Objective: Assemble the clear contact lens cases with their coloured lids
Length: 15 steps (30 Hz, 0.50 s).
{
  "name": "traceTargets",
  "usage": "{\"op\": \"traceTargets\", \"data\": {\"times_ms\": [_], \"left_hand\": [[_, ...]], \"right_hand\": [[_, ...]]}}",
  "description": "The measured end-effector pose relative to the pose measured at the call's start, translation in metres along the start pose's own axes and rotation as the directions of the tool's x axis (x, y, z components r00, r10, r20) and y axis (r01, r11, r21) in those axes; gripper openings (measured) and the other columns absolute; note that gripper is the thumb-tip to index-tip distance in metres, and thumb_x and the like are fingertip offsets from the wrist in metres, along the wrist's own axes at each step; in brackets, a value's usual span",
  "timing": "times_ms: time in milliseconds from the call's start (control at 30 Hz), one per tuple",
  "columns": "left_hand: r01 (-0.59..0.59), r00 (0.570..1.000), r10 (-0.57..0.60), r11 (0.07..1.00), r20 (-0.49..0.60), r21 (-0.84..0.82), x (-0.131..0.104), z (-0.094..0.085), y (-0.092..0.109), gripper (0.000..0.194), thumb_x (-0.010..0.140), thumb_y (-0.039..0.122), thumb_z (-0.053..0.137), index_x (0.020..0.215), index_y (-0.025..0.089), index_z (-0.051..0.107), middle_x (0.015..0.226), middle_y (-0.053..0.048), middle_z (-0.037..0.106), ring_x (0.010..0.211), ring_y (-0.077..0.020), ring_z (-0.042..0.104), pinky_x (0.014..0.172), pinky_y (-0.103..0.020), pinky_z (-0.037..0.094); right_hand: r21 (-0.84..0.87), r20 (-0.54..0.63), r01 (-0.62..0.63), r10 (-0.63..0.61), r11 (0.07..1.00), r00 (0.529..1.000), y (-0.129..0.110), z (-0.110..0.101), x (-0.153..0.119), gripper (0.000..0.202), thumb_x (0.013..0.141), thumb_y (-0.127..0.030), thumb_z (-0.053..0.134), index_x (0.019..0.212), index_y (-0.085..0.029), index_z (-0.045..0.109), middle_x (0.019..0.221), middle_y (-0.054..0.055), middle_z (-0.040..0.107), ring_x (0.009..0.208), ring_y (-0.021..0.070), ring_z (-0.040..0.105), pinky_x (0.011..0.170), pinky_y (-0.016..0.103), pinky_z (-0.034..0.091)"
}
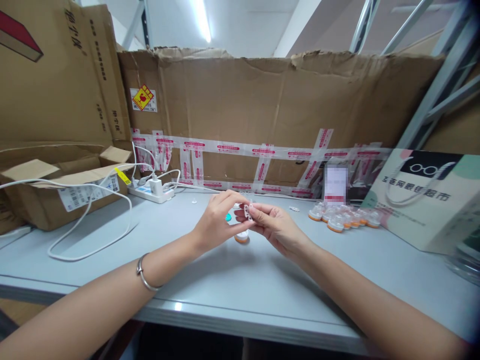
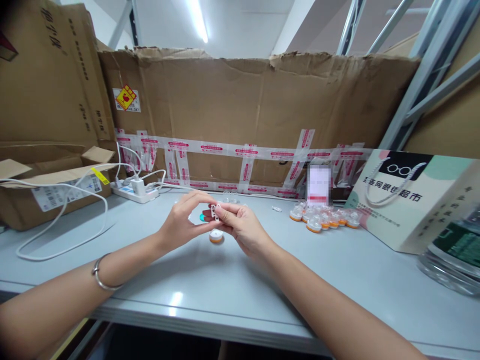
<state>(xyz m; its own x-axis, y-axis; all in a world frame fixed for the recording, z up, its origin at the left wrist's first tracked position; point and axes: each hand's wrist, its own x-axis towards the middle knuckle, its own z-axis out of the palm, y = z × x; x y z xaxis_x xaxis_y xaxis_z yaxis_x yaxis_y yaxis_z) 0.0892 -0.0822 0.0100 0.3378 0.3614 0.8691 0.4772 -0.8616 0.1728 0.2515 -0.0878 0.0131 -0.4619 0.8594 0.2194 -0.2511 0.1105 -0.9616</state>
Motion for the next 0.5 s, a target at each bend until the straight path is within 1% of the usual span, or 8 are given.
{"op": "traceTargets", "data": {"times_ms": [100, 167, 233, 300, 333, 367, 400, 500], "left_hand": [[-0.022, 1.0, 0.023, 0.993, 0.008, -0.119, 0.0, -0.001, 0.0, 0.026, 0.072, 0.026, 0.066, 0.094, 0.017, 0.055, 0.09, -0.006, 0.062, 0.085, -0.0174, 0.056, 0.076, -0.032, 0.045], [-0.03, 1.0, 0.03, 0.985, 0.001, -0.17, 0.0, -0.002, 0.0, 0.027, 0.072, 0.024, 0.066, 0.096, 0.016, 0.055, 0.091, -0.006, 0.062, 0.085, -0.0162, 0.057, 0.076, -0.03, 0.046], [-0.008, 0.999, 0.003, 0.986, -0.034, -0.167, 0.0, -0.003, -0.001, 0.028, 0.073, 0.022, 0.065, 0.098, 0.015, 0.055, 0.091, -0.006, 0.062, 0.085, -0.0149, 0.057, 0.076, -0.029, 0.047], [0.031, 0.996, -0.042, 0.99, -0.08, -0.134, 0.0, -0.004, -0.004, 0.028, 0.073, 0.022, 0.065, 0.099, 0.015, 0.056, 0.092, -0.006, 0.063, 0.084, -0.014, 0.057, 0.075, -0.027, 0.047], [0.047, 0.994, -0.058, 0.992, -0.095, -0.119, 0.0, -0.005, -0.005, 0.028, 0.073, 0.022, 0.065, 0.099, 0.015, 0.057, 0.092, -0.006, 0.064, 0.083, -0.0137, 0.057, 0.075, -0.027, 0.047], [0.055, 0.993, -0.066, 0.993, -0.101, -0.108, 0.0, -0.005, -0.007, 0.028, 0.073, 0.022, 0.065, 0.099, 0.015, 0.057, 0.093, -0.006, 0.064, 0.083, -0.0134, 0.057, 0.075, -0.027, 0.047], [0.056, 0.993, -0.066, 0.993, -0.102, -0.102, 0.0, -0.006, -0.009, 0.028, 0.074, 0.022, 0.064, 0.1, 0.015, 0.058, 0.094, -0.006, 0.064, 0.082, -0.0131, 0.057, 0.075, -0.027, 0.047], [0.057, 0.994, -0.065, 0.994, -0.084, -0.089, 0.0, -0.006, -0.012, 0.03, 0.074, 0.023, 0.064, 0.102, 0.015, 0.058, 0.095, -0.006, 0.065, 0.081, -0.0126, 0.057, 0.074, -0.026, 0.048]], "right_hand": [[-0.003, 0.085, -0.012, 0.012, 1.0, 0.996, -0.001, 0.0, 0.0, 0.023, 0.078, -0.037, 0.06, 0.09, -0.019, 0.067, 0.092, 0.006, 0.069, 0.091, 0.016, 0.062, 0.086, 0.031, 0.046], [-0.043, 0.084, -0.012, 0.016, 0.999, 0.996, -0.004, -0.006, 0.004, 0.024, 0.078, -0.038, 0.059, 0.088, -0.018, 0.067, 0.09, 0.007, 0.069, 0.087, 0.0162, 0.063, 0.084, 0.032, 0.047], [-0.119, -0.049, 0.039, -0.045, 0.992, 0.998, -0.006, -0.022, 0.01, 0.025, 0.077, -0.039, 0.059, 0.088, -0.018, 0.066, 0.088, 0.006, 0.07, 0.083, 0.0163, 0.064, 0.083, 0.032, 0.047], [-0.289, -0.262, 0.103, -0.182, 0.952, 0.948, -0.005, -0.046, 0.019, 0.029, 0.08, -0.042, 0.053, 0.094, -0.019, 0.063, 0.092, 0.007, 0.069, 0.086, 0.0169, 0.064, 0.083, 0.033, 0.047], [-0.435, -0.344, 0.082, -0.25, 0.897, 0.905, -0.002, -0.06, 0.023, 0.031, 0.081, -0.042, 0.049, 0.096, -0.018, 0.062, 0.094, 0.009, 0.069, 0.086, 0.0173, 0.064, 0.081, 0.033, 0.048], [-0.613, -0.376, 0.015, -0.308, 0.79, 0.874, 0.002, -0.074, 0.027, 0.034, 0.084, -0.042, 0.044, 0.099, -0.017, 0.06, 0.096, 0.01, 0.068, 0.088, 0.0176, 0.064, 0.08, 0.033, 0.048], [-0.78, -0.361, -0.084, -0.336, 0.62, 0.87, 0.007, -0.087, 0.031, 0.034, 0.085, -0.039, 0.04, 0.1, -0.017, 0.06, 0.098, 0.01, 0.067, 0.089, 0.0177, 0.063, 0.079, 0.033, 0.048], [-0.879, -0.327, -0.167, -0.31, 0.447, 0.893, 0.026, -0.113, 0.038, 0.027, 0.076, -0.029, 0.054, 0.097, -0.015, 0.063, 0.101, 0.012, 0.065, 0.093, 0.0233, 0.06, 0.084, 0.038, 0.043]]}}
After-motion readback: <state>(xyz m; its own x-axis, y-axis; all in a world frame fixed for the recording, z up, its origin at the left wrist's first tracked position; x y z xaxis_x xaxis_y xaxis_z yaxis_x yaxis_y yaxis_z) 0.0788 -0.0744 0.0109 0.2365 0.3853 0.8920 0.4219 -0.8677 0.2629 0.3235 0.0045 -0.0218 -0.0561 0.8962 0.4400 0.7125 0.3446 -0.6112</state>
